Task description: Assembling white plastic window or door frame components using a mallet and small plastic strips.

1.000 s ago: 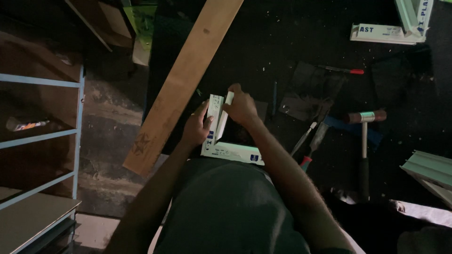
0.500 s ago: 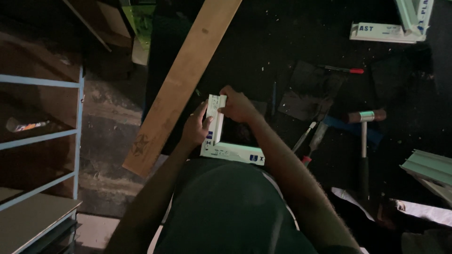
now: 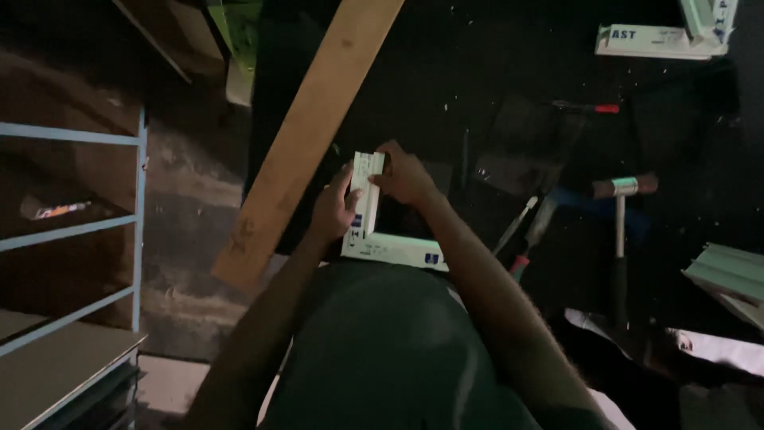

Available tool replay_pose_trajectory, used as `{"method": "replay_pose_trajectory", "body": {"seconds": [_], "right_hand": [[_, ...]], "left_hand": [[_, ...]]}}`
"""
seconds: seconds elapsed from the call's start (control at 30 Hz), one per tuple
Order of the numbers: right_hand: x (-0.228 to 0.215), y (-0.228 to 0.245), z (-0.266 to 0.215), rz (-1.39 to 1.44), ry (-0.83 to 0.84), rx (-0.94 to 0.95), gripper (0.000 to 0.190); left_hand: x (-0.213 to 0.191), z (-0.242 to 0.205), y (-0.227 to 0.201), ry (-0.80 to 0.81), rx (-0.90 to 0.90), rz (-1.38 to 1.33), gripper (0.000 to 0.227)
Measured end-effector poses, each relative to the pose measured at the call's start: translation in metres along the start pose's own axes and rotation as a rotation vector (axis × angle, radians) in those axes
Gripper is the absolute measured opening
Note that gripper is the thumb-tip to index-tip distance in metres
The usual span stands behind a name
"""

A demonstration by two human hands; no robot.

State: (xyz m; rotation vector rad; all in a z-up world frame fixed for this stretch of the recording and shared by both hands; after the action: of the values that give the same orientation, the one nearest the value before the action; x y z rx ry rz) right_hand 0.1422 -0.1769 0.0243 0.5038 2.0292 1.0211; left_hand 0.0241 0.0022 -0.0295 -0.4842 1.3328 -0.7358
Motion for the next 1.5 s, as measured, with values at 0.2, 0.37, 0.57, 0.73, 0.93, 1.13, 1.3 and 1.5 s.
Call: {"method": "replay_pose_trajectory", "body": {"seconds": [0.2, 0.37, 0.57, 0.73, 0.93, 1.13, 1.3, 1.5], "right_hand": [[-0.004, 0.014, -0.004, 0.061, 0.164, 0.102, 0.06], [-0.009, -0.001, 0.02, -0.407, -0.012, -0.45, 0.073], [-0.038, 0.013, -0.046, -0.103, 0.021, 0.125, 0.029], [-0.08, -0.072, -0.155, 0.177, -0.75, 0.299, 0.042], [-0.124, -0.153, -0.292, -0.04, -1.298, 0.594, 0.041], [-0.107, -0.228, -0.343, -0.533, -1.424, 0.651, 0.053], [-0.094, -0.191, -0.327, -0.42, -1.337, 0.574, 0.048], [-0.101, -0.18, -0.319, -0.706, -1.375, 0.557, 0.045]], "left_hand": [[-0.021, 0.02, -0.028, 0.076, -0.163, -0.125, 0.058], [0.021, 0.017, 0.049, 0.112, 0.01, -0.089, 0.066], [-0.009, 0.019, -0.037, 0.026, -0.086, -0.068, 0.077], [-0.025, 0.035, -0.052, 0.102, -0.298, -0.05, 0.082], [-0.005, 0.056, -0.052, 0.275, -0.537, 0.173, 0.102], [0.0, 0.056, -0.059, 0.209, -0.543, 0.158, 0.088], [0.016, 0.041, -0.03, 0.031, -0.486, 0.095, 0.094], [-0.001, 0.02, -0.034, -0.153, -0.915, -0.116, 0.123]]}}
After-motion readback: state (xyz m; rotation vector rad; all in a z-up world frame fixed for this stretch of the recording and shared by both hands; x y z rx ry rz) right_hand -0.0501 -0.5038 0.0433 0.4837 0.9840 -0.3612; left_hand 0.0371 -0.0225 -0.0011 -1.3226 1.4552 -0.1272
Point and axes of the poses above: each hand's wrist, its own z-axis towards the middle knuckle, its own x-axis out of the palm, y = z × x, the point moved 4 cm from there along z, towards the middle knuckle, and after that the axes turned 2 degrees about -z, right-handed, at the moved point
